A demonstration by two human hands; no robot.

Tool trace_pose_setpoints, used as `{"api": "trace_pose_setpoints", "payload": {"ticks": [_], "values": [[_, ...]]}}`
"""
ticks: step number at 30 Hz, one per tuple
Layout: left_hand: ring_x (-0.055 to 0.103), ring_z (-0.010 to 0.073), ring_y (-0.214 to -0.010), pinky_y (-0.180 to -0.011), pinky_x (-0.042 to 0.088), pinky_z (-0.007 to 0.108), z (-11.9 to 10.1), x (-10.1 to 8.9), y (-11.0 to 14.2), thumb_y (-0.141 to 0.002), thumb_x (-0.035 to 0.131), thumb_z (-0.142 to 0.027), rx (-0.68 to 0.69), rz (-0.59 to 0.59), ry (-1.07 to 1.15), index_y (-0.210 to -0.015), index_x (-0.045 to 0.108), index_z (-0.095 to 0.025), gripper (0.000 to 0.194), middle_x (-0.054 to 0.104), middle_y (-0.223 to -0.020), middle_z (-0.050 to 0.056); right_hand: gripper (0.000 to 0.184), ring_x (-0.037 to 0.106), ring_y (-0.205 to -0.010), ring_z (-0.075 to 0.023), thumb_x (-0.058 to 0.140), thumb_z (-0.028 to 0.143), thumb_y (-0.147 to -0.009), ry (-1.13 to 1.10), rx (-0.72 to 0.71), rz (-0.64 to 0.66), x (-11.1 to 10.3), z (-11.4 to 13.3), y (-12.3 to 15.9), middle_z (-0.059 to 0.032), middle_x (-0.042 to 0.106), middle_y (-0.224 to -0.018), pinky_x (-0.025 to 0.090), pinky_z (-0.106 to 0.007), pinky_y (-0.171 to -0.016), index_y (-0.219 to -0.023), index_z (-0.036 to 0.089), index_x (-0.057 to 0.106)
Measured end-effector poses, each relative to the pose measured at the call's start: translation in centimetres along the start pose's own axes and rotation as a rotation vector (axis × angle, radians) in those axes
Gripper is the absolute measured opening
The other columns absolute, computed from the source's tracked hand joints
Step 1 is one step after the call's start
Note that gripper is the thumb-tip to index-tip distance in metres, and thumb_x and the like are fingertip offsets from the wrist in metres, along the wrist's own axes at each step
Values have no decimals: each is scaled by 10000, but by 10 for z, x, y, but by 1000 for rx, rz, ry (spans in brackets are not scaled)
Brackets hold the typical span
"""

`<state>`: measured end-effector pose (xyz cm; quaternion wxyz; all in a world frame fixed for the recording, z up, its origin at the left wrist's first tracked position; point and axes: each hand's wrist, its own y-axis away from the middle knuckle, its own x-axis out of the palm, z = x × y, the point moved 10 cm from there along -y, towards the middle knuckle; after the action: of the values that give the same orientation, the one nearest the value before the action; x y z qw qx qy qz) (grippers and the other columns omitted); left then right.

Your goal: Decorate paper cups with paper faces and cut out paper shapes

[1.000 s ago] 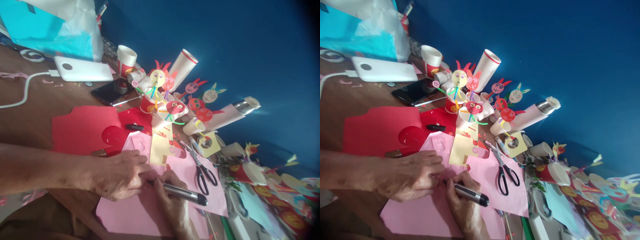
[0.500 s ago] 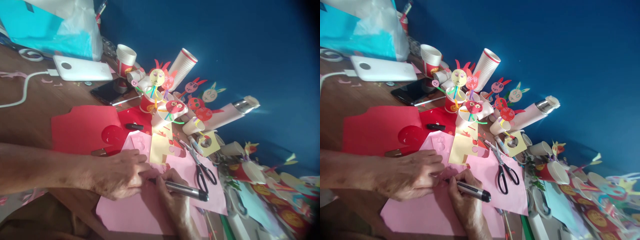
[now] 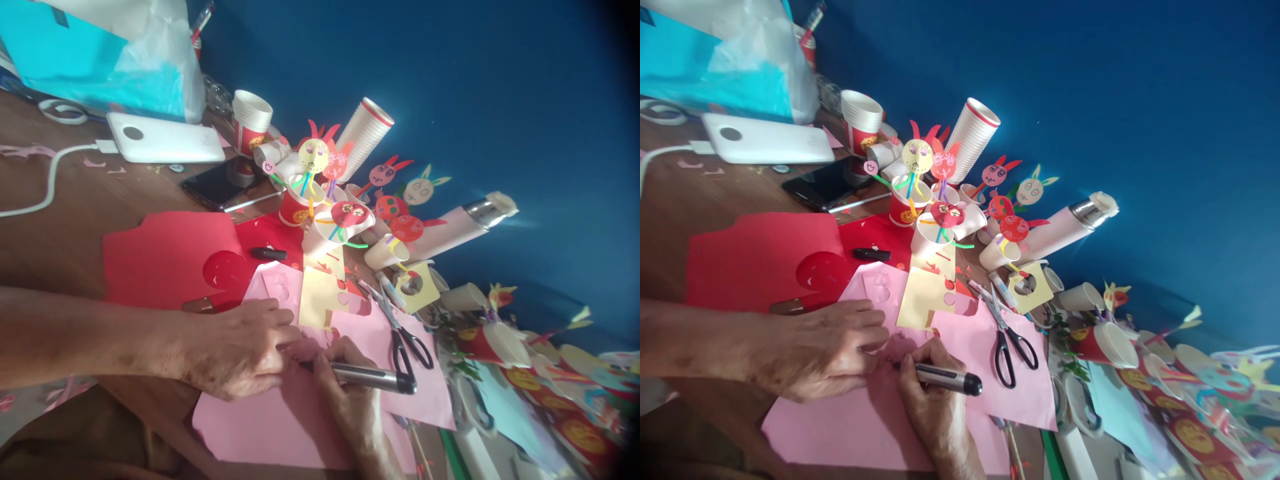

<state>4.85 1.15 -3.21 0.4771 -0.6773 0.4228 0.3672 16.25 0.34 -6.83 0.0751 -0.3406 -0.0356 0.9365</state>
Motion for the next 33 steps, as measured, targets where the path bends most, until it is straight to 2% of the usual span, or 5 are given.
{"api": "trace_pose_setpoints", "payload": {"ticks": [9,15,23,30,33], "values": [[480,179,-778,-716,351,345,0,-1,0,-826,580,-232,-2,-2,4,-682,587,-201,147,568,-861,34,245,348,-388,-62,550,297,-778,-20,28,-2,-1,2,-1,89,389,-435,289,-184,-399,-575,199,452],[482,181,-781,-724,358,332,-1,-2,2,-846,554,-243,-9,-15,-19,-715,581,-202,139,572,-866,35,255,396,-396,-81,557,311,-797,-74,31,-130,-21,1,0,69,440,-453,325,-200,-405,-587,208,454],[480,176,-786,-713,358,332,-2,1,2,-863,528,-240,-23,-7,-46,-704,576,-194,172,571,-900,39,212,409,-374,-121,536,296,-801,-47,-56,-150,-12,12,4,30,458,-434,314,-272,-379,-604,280,462],[487,179,-819,-753,367,326,-1,6,2,-872,526,-260,-30,27,-66,-714,596,-188,187,577,-918,52,155,512,-429,-138,527,260,-826,-26,-63,92,5,11,3,14,558,-507,390,-271,-422,-680,295,487],[488,183,-825,-762,366,334,1,6,3,-879,511,-256,-40,19,-43,-703,595,-183,208,577,-918,53,142,543,-471,-153,514,260,-839,-14,-63,124,7,8,4,5,583,-545,419,-281,-453,-705,302,486]]}}
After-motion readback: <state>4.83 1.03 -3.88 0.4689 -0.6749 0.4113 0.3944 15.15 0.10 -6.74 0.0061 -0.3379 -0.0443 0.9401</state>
